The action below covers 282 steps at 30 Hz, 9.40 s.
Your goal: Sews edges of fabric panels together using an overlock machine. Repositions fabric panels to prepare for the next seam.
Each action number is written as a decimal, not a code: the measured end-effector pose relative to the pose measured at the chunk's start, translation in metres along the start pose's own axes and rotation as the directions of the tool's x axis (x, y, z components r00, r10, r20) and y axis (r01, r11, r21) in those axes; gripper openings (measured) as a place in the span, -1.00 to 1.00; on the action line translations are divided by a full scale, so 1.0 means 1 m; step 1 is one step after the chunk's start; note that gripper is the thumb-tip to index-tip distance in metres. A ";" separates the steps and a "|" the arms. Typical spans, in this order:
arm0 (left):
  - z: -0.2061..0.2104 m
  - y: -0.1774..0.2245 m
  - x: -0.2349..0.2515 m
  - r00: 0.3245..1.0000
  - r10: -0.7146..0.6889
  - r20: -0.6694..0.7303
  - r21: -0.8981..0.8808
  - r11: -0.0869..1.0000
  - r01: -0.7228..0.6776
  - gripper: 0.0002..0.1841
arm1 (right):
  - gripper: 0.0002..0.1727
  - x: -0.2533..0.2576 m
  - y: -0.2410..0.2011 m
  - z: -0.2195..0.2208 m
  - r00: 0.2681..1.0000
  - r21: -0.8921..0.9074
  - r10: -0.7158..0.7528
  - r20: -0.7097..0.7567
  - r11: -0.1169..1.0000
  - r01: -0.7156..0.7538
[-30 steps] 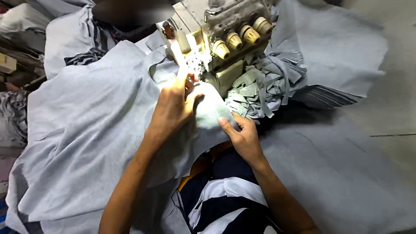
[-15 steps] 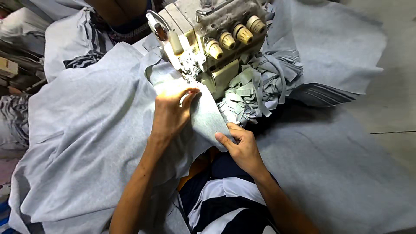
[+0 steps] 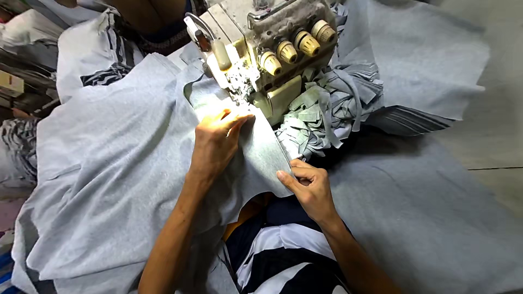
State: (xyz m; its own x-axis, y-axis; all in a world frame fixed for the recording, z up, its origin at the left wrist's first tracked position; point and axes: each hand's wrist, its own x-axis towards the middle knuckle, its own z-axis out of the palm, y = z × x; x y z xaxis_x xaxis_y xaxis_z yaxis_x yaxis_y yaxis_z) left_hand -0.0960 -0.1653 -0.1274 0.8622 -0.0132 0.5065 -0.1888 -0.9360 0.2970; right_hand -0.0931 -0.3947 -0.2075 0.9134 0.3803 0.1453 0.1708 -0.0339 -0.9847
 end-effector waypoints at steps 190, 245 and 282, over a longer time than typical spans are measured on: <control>0.017 0.015 -0.030 0.998 0.039 0.048 0.173 0.984 -0.047 -0.59 | -0.87 0.047 0.001 0.024 0.987 -0.021 -0.106 -0.120 0.994 0.104; 0.015 0.039 -0.019 0.908 -0.417 0.040 -0.095 0.903 0.419 -0.28 | -0.88 0.038 -0.002 0.024 0.995 0.058 -0.013 -0.094 0.998 0.019; 0.086 0.129 -0.109 0.797 -0.586 -0.145 -0.195 0.807 0.558 -0.82 | -0.87 0.023 0.012 -0.020 0.980 0.123 0.058 0.191 0.989 -0.082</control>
State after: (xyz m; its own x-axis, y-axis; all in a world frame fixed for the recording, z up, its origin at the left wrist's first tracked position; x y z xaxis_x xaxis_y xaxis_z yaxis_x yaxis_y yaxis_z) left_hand -0.1742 -0.3145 -0.2137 0.7295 0.5893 0.3473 0.2371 -0.6941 0.6798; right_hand -0.0622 -0.4049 -0.2140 0.8343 0.5471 0.0675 0.0487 0.0487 -0.9976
